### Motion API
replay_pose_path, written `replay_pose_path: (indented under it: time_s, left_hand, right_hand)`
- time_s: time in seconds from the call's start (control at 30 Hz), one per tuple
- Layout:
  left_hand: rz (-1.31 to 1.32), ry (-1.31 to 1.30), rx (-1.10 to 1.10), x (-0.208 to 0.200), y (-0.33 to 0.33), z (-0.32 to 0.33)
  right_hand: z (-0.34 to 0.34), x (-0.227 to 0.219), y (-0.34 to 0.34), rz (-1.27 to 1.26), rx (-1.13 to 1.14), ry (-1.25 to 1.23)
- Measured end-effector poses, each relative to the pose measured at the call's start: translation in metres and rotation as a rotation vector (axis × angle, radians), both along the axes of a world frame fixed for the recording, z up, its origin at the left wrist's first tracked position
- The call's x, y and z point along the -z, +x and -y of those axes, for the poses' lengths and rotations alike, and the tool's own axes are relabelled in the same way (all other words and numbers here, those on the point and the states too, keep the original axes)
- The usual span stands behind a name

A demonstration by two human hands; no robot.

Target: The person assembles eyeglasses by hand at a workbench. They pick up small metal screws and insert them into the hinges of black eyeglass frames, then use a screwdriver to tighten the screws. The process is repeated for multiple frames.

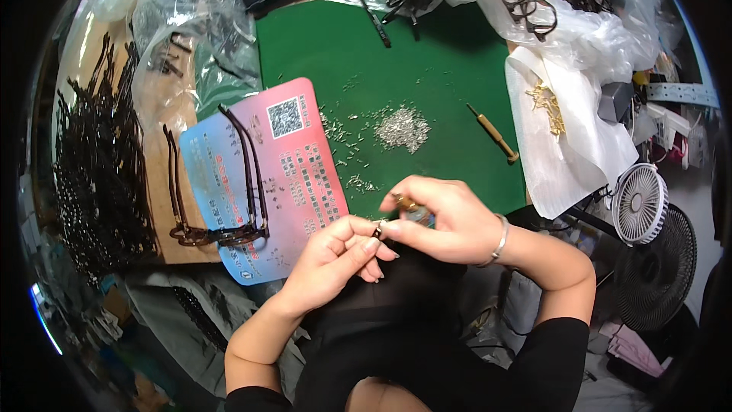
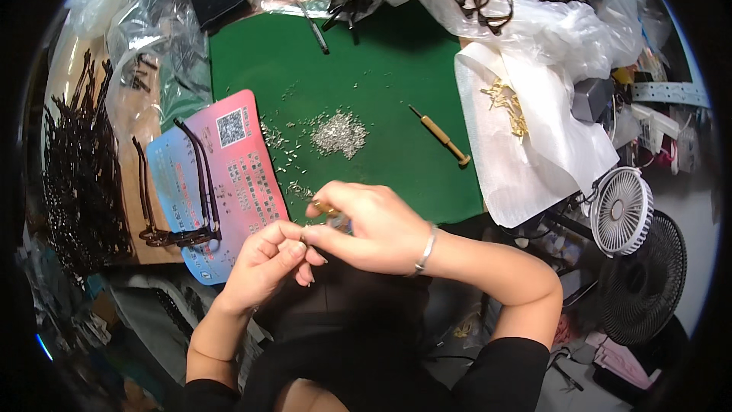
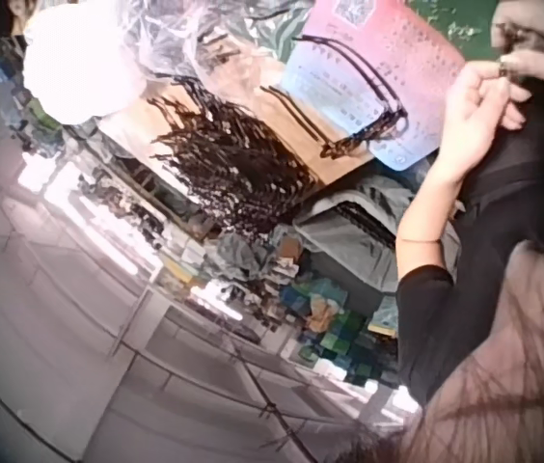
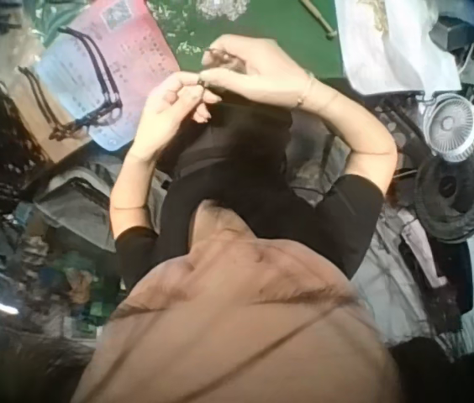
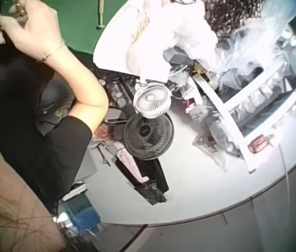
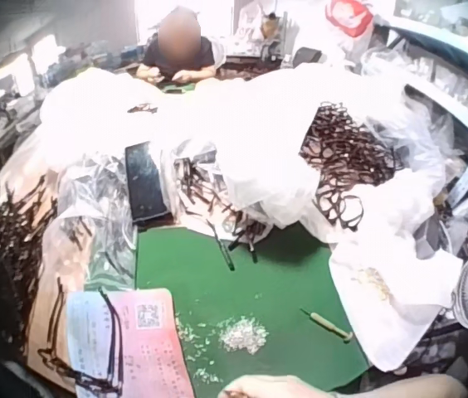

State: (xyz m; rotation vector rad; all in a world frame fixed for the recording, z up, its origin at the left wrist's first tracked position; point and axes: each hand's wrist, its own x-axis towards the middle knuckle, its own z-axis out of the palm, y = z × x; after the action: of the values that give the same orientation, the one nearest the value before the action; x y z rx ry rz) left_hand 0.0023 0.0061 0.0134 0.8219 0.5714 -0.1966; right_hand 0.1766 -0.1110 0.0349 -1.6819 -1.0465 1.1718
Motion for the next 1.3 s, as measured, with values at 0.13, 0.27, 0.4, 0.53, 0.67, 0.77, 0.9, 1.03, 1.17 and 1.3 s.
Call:
replay_pose_path:
  time_s: [0.13,0.27,0.4,0.53,0.67,0.77,0.9,1.03,1.17,1.3]
  left_hand:
    - [0.014,-0.014,0.006,0.005,0.004,0.002]
    - [-0.010,0.089,0.011,0.004,0.005,0.005]
    - [-0.032,0.360,0.183,-0.014,0.011,-0.007]
    - [0.134,1.120,0.431,-0.027,0.040,-0.043]
    - [0.482,2.131,0.217,0.003,0.158,-0.096]
    - [0.345,2.455,0.356,0.043,0.181,-0.111]
    - [0.710,2.476,0.538,0.030,0.164,-0.118]
    - [0.758,2.033,-0.008,-0.025,0.138,-0.106]
    - [0.530,1.507,-0.072,-0.054,0.078,-0.055]
    - [0.393,1.255,0.043,-0.049,0.039,-0.031]
  right_hand:
    - [-0.005,0.005,0.005,0.053,-0.057,0.006]
    - [-0.003,0.010,0.005,0.000,-0.032,0.057]
    - [0.000,0.009,0.013,-0.065,-0.146,0.087]
    - [0.027,0.006,0.027,0.097,-0.131,0.013]
    - [0.031,0.027,0.017,0.443,-0.021,0.042]
    - [0.034,0.020,0.018,0.319,-0.095,-0.029]
    - [0.042,0.025,0.025,0.235,-0.008,-0.009]
    - [0.046,0.003,0.049,0.436,0.019,0.026]
    - [0.070,-0.003,0.111,1.168,0.304,-0.169]
    - [0.057,0.035,0.146,1.336,0.316,-0.343]
